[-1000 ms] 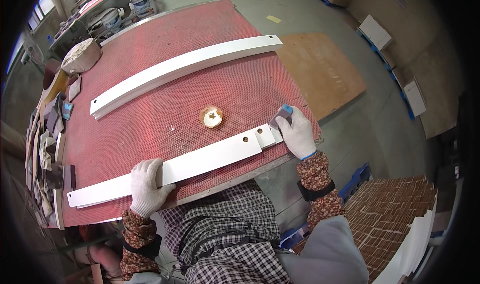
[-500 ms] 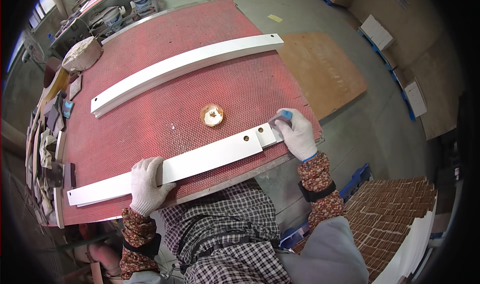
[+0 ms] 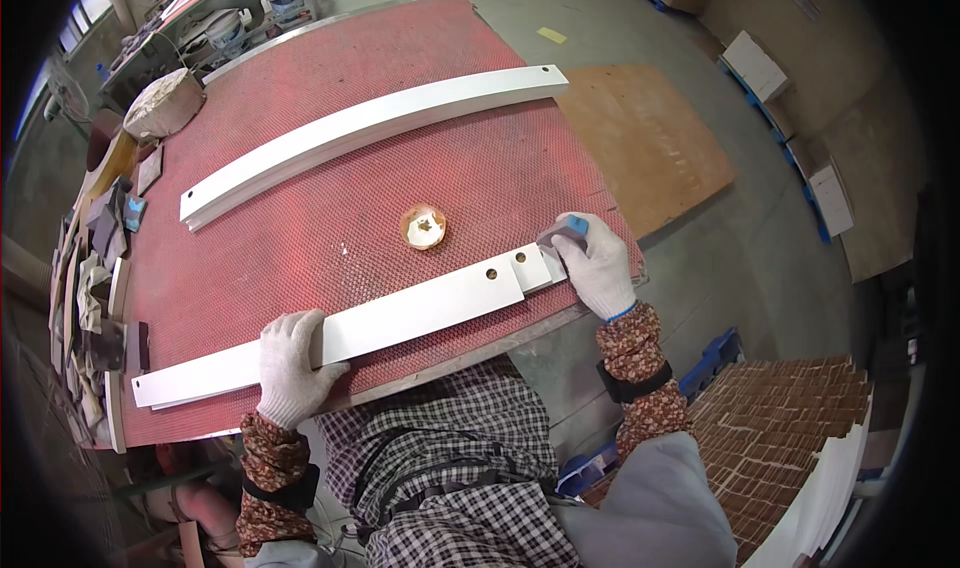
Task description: The person wipes a white board with a cloth, applies glue to a small wooden piece, and then sands the edges of several white boards using a sanding block.
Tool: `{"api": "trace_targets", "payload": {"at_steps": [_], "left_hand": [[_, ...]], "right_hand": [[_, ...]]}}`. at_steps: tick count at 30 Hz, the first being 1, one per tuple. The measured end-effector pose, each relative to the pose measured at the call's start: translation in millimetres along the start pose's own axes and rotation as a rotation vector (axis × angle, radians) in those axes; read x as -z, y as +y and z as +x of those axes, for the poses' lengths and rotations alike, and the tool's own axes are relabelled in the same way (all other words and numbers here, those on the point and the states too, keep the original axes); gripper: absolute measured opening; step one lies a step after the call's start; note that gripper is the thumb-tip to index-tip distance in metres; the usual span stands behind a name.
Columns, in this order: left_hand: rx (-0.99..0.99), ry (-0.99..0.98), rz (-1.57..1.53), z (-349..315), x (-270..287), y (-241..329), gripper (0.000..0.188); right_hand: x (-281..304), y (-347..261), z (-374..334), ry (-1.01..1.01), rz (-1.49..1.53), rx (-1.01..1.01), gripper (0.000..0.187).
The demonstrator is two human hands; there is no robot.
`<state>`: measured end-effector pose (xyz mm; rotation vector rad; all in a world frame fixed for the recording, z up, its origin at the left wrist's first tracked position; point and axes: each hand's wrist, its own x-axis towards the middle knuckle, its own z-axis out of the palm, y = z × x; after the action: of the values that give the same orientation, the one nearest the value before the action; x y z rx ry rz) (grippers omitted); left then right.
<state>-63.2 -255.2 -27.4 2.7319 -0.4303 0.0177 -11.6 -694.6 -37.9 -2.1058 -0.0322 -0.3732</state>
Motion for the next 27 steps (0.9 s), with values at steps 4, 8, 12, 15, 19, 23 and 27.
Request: {"api": "trace_targets", "payload": {"at_steps": [4, 8, 12, 15, 19, 23, 27], "left_hand": [[-0.007, 0.011, 0.007, 0, -1, 0, 0.081], [-0.013, 0.017, 0.000, 1, -2, 1, 0.080], [-0.035, 0.037, 0.008, 0, -3, -1, 0.080], [-0.029, 0.032, 0.002, 0, -2, 0, 0.080], [-0.027, 0.024, -0.003, 0, -3, 0, 0.080], [-0.033, 0.029, 0.023, 0, -3, -1, 0.078], [-0.027, 0.024, 0.019, 0, -2, 0, 0.079]], "right_hand": [[5, 2, 1, -0.006, -0.027, -0.059, 0.020], [5, 5, 3, 0.028, 0.058, -0.103, 0.020], [9, 1, 1, 0.014, -0.011, -0.103, 0.020], [22, -9, -3, 0.054, 0.056, -0.148, 0.019], [37, -1, -16, 0.116, -0.065, -0.128, 0.019], [34, 3, -34, 0.080, -0.045, -0.117, 0.023], [27, -4, -43, 0.044, 0.066, -0.140, 0.027]]}}
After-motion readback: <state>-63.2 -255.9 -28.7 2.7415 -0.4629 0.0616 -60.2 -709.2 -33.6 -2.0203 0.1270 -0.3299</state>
